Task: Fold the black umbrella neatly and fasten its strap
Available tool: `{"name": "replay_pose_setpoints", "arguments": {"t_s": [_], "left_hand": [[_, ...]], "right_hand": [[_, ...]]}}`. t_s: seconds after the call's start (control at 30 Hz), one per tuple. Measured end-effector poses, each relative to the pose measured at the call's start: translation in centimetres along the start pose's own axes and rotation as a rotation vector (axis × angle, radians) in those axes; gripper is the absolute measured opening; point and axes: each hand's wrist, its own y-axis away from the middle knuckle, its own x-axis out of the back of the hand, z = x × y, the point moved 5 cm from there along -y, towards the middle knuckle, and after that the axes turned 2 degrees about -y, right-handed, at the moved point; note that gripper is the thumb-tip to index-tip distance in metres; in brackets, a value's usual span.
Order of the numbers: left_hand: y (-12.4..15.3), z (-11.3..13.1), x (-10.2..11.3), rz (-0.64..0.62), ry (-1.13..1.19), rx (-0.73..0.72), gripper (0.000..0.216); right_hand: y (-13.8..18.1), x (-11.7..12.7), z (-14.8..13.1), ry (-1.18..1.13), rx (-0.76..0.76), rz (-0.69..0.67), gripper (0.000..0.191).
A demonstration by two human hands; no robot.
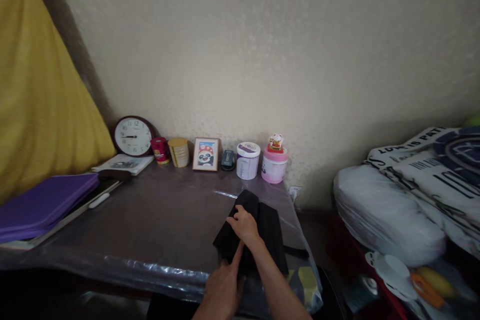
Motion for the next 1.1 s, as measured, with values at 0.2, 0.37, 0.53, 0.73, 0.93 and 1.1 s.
{"name": "replay_pose_setpoints", "arguments": {"t_s": [0.2, 0.37, 0.53, 0.73, 0.93, 1.1], "left_hand": [[-0.7, -0.3, -0.8, 0.012, -0.023, 0.036, 0.063], [-0.5, -0.5, -0.8, 0.014, -0.011, 0.085, 0.057], [-0.3, -0.2, -0.6, 0.025, -0.023, 0.089, 0.058], [-0.6, -0.3, -1.2, 0.035, 0.039, 0.105, 0.062], [-0.5, -0.2, -1.0, -0.026, 0.042, 0.146, 0.063], [-0.6, -0.2, -0.6, -0.058, 0.030, 0.166, 0.063]], "right_hand": [[0.5, -0.4, -0.5, -0.044, 0.107, -0.045, 0.032], [3.9, 0.7, -1.6, -0.177, 0.434, -0.113, 0.020], [6.2, 2.2, -0.5, -0.078, 0.589, -0.023, 0.023], [2.9, 2.0, 1.3, 0.059, 0.616, 0.009, 0.024], [-2.3, 2.0, 2.8, 0.162, 0.595, 0.063, 0.026], [-5.7, 2.0, 3.6, 0.245, 0.504, 0.057, 0.028]]}}
